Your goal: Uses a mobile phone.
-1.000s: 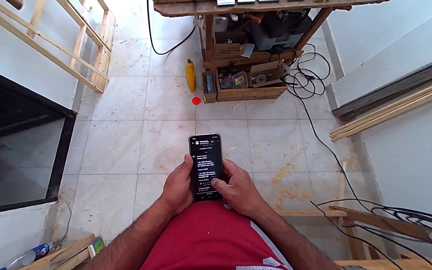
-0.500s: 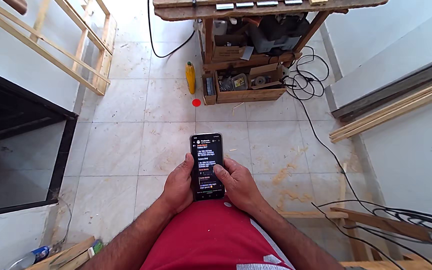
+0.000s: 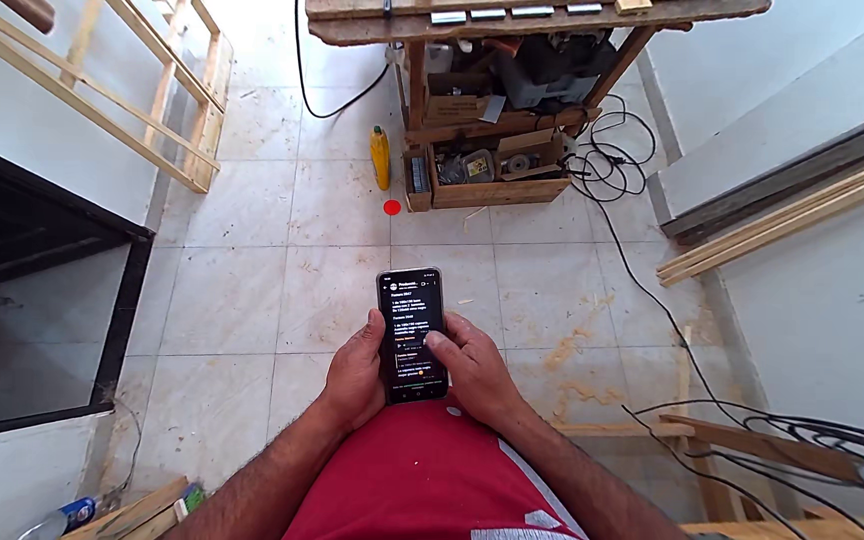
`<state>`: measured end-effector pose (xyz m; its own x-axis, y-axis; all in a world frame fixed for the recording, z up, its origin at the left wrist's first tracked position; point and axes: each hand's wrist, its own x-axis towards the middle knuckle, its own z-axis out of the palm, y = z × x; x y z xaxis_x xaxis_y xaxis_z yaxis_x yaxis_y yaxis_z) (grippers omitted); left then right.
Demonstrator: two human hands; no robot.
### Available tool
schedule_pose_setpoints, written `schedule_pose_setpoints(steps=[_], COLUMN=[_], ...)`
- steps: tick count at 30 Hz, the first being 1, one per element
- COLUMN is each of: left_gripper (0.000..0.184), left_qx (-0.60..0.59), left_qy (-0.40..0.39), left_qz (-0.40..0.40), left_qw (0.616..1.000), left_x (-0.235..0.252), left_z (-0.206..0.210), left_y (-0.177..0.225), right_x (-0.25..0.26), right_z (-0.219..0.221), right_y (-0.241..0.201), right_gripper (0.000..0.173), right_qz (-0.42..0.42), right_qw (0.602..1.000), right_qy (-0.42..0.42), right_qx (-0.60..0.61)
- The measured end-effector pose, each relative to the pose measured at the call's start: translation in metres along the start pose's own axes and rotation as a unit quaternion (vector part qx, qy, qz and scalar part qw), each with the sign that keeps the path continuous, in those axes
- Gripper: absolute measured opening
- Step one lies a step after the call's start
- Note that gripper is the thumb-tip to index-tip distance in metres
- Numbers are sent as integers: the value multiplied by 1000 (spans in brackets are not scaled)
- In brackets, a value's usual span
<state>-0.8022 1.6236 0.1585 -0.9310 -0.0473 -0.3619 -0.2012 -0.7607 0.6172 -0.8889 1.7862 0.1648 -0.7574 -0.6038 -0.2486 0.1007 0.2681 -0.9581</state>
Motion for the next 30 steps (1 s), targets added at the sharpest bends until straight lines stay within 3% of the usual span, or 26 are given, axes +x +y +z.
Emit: schedule_pose_setpoints(steps=[4,8,20,30], left_gripper=[69,68,63,63], left_qx=[-33,-39,50,57], left_qy=[-19,-38,-3,-7], left_qz=[3,5,17,15], left_qw=[999,999,999,998], left_x=[-1,0,-6,-6], left_z=[-3,-3,4,4], left_y=[-1,-3,-1,-2], right_x=[9,15,25,28], right_z=[-5,-7,-27,-30], right_y=[2,5,2,11], right_gripper=[46,35,30,34], right_qz=[52,101,178,183], right_qw=[960,917,902,881], right_qy=[-15,-41,-114,-156], right_qx=[275,383,377,408])
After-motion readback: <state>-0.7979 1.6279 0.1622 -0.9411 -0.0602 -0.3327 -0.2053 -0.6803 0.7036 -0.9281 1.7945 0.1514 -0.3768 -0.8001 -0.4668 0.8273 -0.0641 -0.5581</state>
